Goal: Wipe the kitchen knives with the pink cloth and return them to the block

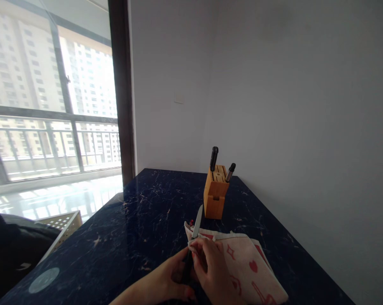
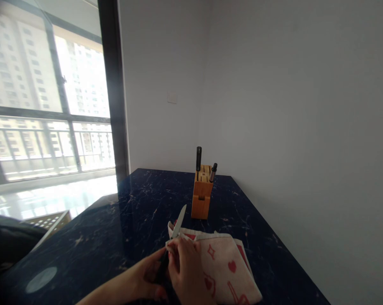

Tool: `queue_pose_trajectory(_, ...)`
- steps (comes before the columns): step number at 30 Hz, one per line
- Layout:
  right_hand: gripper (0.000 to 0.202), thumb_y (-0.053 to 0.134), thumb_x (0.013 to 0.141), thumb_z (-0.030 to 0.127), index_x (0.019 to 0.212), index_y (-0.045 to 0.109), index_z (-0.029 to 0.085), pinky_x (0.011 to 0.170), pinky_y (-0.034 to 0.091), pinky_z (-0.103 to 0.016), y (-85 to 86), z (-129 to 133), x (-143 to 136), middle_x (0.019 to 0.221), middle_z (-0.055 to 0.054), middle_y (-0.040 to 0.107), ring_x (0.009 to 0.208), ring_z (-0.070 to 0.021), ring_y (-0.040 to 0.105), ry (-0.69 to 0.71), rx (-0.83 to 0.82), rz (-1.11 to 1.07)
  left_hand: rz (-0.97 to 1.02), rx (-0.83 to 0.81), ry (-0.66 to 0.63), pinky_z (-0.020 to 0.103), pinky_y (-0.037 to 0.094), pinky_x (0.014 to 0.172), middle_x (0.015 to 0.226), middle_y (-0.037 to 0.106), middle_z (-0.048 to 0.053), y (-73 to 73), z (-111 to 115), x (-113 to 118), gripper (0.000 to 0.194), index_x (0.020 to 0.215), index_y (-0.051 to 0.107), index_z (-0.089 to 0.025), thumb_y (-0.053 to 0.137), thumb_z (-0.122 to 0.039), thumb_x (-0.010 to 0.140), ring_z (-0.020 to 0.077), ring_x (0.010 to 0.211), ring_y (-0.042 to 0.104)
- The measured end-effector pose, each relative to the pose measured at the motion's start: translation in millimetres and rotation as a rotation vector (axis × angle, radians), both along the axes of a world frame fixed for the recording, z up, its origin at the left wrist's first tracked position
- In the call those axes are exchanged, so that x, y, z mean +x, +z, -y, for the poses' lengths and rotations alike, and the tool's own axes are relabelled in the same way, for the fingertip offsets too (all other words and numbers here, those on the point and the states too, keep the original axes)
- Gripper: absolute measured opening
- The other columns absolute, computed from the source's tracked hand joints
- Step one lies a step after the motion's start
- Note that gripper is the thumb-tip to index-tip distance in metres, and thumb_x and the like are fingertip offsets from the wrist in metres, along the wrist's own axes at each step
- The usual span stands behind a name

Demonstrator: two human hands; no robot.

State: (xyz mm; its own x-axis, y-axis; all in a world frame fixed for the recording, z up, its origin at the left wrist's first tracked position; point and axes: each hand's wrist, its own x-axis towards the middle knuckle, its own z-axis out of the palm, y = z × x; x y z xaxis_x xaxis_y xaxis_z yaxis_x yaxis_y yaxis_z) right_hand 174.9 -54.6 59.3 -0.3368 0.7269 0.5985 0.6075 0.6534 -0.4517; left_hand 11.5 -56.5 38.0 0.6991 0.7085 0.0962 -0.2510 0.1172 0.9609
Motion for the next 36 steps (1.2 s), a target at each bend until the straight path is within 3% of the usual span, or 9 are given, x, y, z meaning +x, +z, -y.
queue_pose_trajectory(5, 0.029, 0.044, 0.077, 0.006, 0.100, 0.047, 0.024, 0.078, 0.038, -0.035, -2.6, 0.8, -0.5, 0.094, -0.001, 0.059, 0.087, -0.0185, 0.054, 0.033, 0.044, 0.025, 0.012, -0.020, 0.037, 0.024, 0.049, 0.062, 0.101, 0.063, 0.005, -8.6, -3.4, 0.5, 0.085, 0.132, 0.031, -0.031, 0.075, -0.010, 0.062, 0.0192, 0.083, 0.064)
queue_pose_trajectory(12, 0.034, 0.046, 0.076, 0.009, 0.106, 0.045, 0.024, 0.072, 0.043, -0.032, -8.5, -4.8, 3.4, 0.093, -0.003, 0.060, 0.082, -0.0187, 0.055, -0.099, 0.029, -0.108, -0.021, -0.031, 0.007, 0.022, 0.048, 0.061, 0.102, 0.064, 0.007, -4.3, -3.4, -0.7, 0.084, 0.133, 0.028, -0.031, 0.073, -0.010, 0.065, 0.0166, 0.079, 0.065)
queue_pose_trajectory(20, 0.029, 0.042, 0.077, 0.004, 0.099, 0.050, 0.022, 0.079, 0.043, -0.032, -8.3, -2.4, 0.2, 0.092, -0.003, 0.057, 0.089, -0.0174, 0.053, 0.083, 0.045, -0.058, -0.029, -0.040, 0.078, 0.024, 0.051, 0.059, 0.095, 0.065, 0.005, -14.3, -8.6, -0.2, 0.085, 0.132, 0.030, -0.028, 0.076, -0.012, 0.062, 0.0174, 0.075, 0.065)
queue_pose_trajectory(29, 0.031, 0.041, 0.076, 0.003, 0.098, 0.050, 0.022, 0.080, 0.044, -0.034, -5.3, -1.8, -1.6, 0.092, -0.004, 0.058, 0.089, -0.0181, 0.054, 0.081, 0.044, -0.089, -0.057, -0.054, 0.085, 0.024, 0.052, 0.058, 0.097, 0.066, 0.007, -20.8, -10.7, -0.4, 0.086, 0.133, 0.028, -0.027, 0.076, -0.017, 0.062, 0.0184, 0.075, 0.066)
queue_pose_trajectory(36, 0.029, 0.042, 0.076, 0.004, 0.097, 0.051, 0.022, 0.079, 0.046, -0.033, -7.4, -3.6, -1.1, 0.091, -0.005, 0.058, 0.088, -0.0183, 0.056, 0.089, 0.011, -0.076, -0.080, -0.042, 0.086, 0.024, 0.050, 0.058, 0.093, 0.066, 0.007, -11.6, -7.9, -0.2, 0.079, 0.130, 0.033, -0.023, 0.076, -0.022, 0.063, 0.0181, 0.074, 0.066)
